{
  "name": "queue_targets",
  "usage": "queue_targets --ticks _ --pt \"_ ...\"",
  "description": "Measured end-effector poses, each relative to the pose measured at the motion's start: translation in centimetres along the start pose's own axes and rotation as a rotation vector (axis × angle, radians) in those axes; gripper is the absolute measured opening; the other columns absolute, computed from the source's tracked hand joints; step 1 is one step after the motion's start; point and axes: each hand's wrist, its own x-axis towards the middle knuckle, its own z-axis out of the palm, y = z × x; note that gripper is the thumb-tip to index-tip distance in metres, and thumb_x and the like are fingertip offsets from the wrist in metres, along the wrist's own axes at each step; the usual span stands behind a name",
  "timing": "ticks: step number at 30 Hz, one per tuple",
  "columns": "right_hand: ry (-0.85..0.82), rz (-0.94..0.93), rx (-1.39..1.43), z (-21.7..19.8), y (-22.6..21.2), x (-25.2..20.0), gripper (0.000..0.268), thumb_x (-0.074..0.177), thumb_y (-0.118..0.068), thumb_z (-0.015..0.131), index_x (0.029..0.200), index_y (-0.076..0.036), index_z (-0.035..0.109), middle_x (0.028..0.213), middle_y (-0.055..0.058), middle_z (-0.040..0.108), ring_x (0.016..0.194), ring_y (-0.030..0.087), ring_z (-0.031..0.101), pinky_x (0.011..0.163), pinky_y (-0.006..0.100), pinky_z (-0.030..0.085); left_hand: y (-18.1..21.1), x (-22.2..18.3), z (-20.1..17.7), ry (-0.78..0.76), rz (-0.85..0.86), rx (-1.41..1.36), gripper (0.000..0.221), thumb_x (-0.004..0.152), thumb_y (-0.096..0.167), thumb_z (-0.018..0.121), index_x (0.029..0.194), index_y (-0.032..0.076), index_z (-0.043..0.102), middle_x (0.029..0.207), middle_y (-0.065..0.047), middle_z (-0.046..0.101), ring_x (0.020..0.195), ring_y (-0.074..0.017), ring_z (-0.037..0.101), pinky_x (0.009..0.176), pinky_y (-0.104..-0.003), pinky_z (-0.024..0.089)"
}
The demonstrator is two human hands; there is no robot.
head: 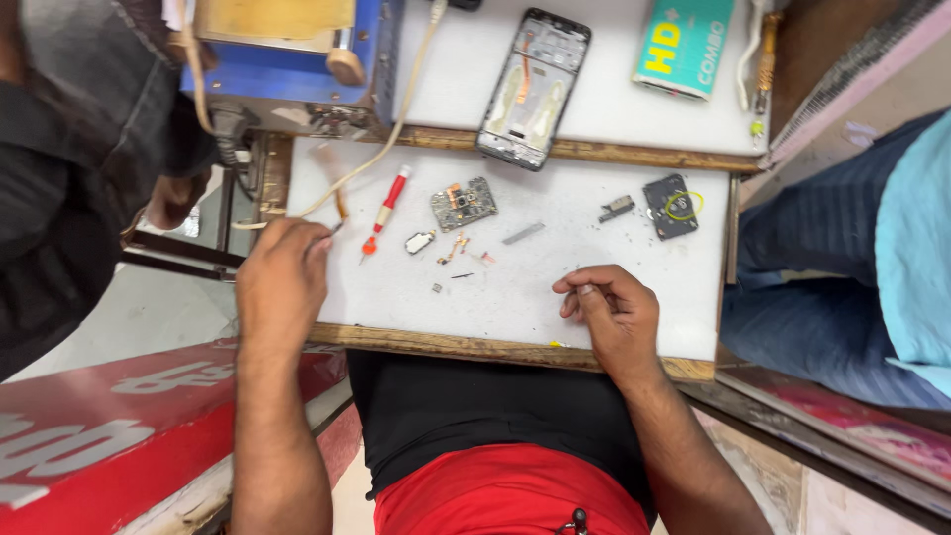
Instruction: The person disassembles a smartphone, removing the back cover and internal components such as the motherboard, camera module, and ribbon cables. They then reassemble the phone by placing the components back into the chassis and securing them.
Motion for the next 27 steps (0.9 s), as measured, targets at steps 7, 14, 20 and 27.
queue_targets --ticks 7,14,20,27 --pt "-0.049 -0.003 -0.011 0.1 -0.1 0.2 0.015 0.106 -0.001 0.054 0.115 0.001 0.065 0.105 0.014 0.075 0.081 0.012 0.069 0.069 0.024 0.057 5.3 -5.0 1.9 0.233 0.144 -0.254 0.01 0.096 0.0 0.07 0.106 0.0 0.072 0.102 -0.013 0.074 0.083 -0.0265 0.073 0.074 -0.037 0.06" --pt "0.112 -0.094 -0.042 -0.6 -1.8 0.8 0.017 0.106 -0.003 0.053 0.122 0.0 0.059 0.114 0.012 0.072 0.09 0.013 0.069 0.075 0.024 0.057 12.4 -4.6 6.7 0.071 0.581 -0.359 0.023 0.085 0.001 0.076 0.108 0.002 0.072 0.097 -0.009 0.073 0.075 -0.0228 0.069 0.064 -0.036 0.056" --pt "0.296 -0.054 -0.081 -3.9 -2.1 -0.1 0.011 0.109 -0.003 0.055 0.115 0.001 0.063 0.109 0.012 0.073 0.077 0.01 0.062 0.068 0.022 0.051 13.4 -3.6 8.5 -0.129 0.553 -0.256 0.023 0.085 0.006 0.076 0.108 0.005 0.073 0.092 -0.008 0.072 0.074 -0.0233 0.069 0.062 -0.037 0.056" --pt "0.165 0.037 -0.242 -3.3 -1.7 0.0 0.013 0.104 0.002 0.056 0.111 0.002 0.067 0.1 0.009 0.076 0.067 0.005 0.057 0.062 0.018 0.048 8.1 -2.2 4.8 0.062 0.212 -0.077 0.024 0.092 0.011 0.077 0.114 0.006 0.072 0.103 -0.01 0.073 0.089 -0.0275 0.073 0.077 -0.037 0.06"
